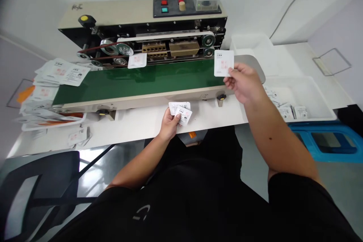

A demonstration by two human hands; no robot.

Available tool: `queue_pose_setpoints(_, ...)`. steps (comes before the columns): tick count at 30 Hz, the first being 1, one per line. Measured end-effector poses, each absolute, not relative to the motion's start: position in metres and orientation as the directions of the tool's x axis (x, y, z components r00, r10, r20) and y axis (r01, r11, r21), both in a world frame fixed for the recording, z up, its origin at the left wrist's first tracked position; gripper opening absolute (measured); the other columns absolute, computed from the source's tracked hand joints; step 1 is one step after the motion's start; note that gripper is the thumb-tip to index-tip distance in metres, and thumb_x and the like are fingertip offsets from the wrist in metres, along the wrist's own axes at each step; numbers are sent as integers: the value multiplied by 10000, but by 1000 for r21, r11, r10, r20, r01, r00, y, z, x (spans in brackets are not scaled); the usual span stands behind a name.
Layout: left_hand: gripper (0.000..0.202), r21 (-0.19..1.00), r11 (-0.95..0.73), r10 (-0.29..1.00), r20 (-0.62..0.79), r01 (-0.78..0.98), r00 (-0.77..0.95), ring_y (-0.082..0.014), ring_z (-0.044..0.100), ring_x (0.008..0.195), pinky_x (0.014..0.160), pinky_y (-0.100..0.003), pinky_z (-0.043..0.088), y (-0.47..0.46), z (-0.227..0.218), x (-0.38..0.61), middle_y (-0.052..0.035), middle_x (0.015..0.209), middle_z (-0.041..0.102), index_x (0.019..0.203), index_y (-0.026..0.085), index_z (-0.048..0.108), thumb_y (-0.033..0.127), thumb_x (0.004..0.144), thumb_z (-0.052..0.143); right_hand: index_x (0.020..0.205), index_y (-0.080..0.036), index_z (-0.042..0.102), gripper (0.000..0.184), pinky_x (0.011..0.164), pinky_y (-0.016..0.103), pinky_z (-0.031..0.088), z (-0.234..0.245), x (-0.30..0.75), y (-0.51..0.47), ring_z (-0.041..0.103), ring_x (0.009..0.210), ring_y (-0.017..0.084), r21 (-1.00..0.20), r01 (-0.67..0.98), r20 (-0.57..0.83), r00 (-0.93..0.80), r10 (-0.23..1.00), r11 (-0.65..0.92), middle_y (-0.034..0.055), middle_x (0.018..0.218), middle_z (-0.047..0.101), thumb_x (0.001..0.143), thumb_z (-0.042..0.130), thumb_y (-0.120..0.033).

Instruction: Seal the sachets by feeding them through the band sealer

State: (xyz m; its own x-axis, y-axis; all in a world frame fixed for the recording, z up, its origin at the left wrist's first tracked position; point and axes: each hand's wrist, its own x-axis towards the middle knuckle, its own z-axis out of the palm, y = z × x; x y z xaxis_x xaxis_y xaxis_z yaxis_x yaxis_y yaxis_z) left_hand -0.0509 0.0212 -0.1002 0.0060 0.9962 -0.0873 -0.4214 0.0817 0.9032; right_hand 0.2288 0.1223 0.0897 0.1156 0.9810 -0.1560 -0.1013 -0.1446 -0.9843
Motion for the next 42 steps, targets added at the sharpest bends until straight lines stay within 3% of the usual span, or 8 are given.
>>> queue_pose_setpoints(6, 574, 899, 92, 995, -93, -428, 19, -144, 712, 727, 482, -187, 473, 21, -100, -51, -67, 1093, 776, 1244, 226, 591, 512, 843, 885, 876, -136, 653, 206, 421, 138, 429, 93, 242, 180, 553, 449, 75, -964, -28, -265, 154, 952, -264, 16, 619, 632, 1058, 574, -85)
queue_pose_setpoints(14, 580, 906, 109, 994, -111, -410, 20, -148, 716, 748, 498, -184, 487, 19, -94, -51, -72, 1080, 769, 1220, 208, 596, 525, 833, 889, 882, -125, 649, 152, 408, 142, 442, 87, 234, 216, 558, 457, 70, -956, -58, -294, 132, 947, -288, 18, 632, 644, 1029, 688, -129)
queue_pose_setpoints(20, 567, 899, 102, 994, -103, -425, 22, -140, 709, 731, 496, -184, 495, 20, -97, -52, -56, 1051, 762, 1228, 212, 593, 507, 842, 886, 942, -119, 618, 159, 470, 132, 402, 98, 204, 216, 528, 445, 41, -935, 75, -337, 117, 934, -346, 5, 612, 638, 1085, 562, -79)
queue_pose_setpoints(24, 572, 898, 108, 994, -106, -426, 29, -147, 717, 745, 484, -181, 482, 20, -99, -52, -65, 1076, 769, 1235, 218, 591, 506, 839, 887, 911, -146, 627, 154, 448, 172, 419, 100, 185, 217, 519, 439, 65, -924, 127, -351, 86, 932, -360, 10, 621, 639, 1064, 630, -127)
queue_pose_setpoints(27, 570, 899, 108, 994, -107, -425, 26, -145, 716, 731, 489, -187, 484, 20, -98, -52, -58, 1067, 774, 1229, 225, 591, 518, 838, 886, 905, -158, 649, 153, 448, 182, 398, 99, 181, 209, 517, 456, 70, -950, 192, -228, 120, 966, -247, 1, 617, 629, 1046, 693, -200)
queue_pose_setpoints(31, 547, 893, 106, 994, -99, -437, 39, -143, 717, 730, 491, -194, 491, 19, -97, -52, -53, 1066, 772, 1220, 229, 593, 517, 852, 876, 922, -178, 679, 128, 479, 206, 373, 92, 181, 159, 489, 468, 66, -929, 353, 193, 197, 961, 114, -33, 608, 597, 1028, 700, -246)
queue_pose_setpoints(34, 548, 890, 103, 995, -98, -444, 34, -141, 708, 712, 497, -204, 498, 19, -96, -52, -56, 1059, 772, 1218, 227, 595, 522, 851, 876, 889, -214, 698, 202, 537, 252, 437, 70, 174, 98, 536, 538, 110, -894, 409, 256, 134, 957, 182, -19, 639, 598, 1030, 664, -354)
queue_pose_setpoints(42, 584, 883, 89, 992, -118, -461, -34, -112, 672, 666, 495, -193, 483, 19, -93, -48, -31, 994, 764, 1191, 214, 610, 492, 791, 932, 1019, -231, 716, 284, 690, 336, 563, -30, 126, 13, 681, 749, 196, -959, 270, -135, -159, 978, -88, 44, 903, 745, 906, 763, -488)
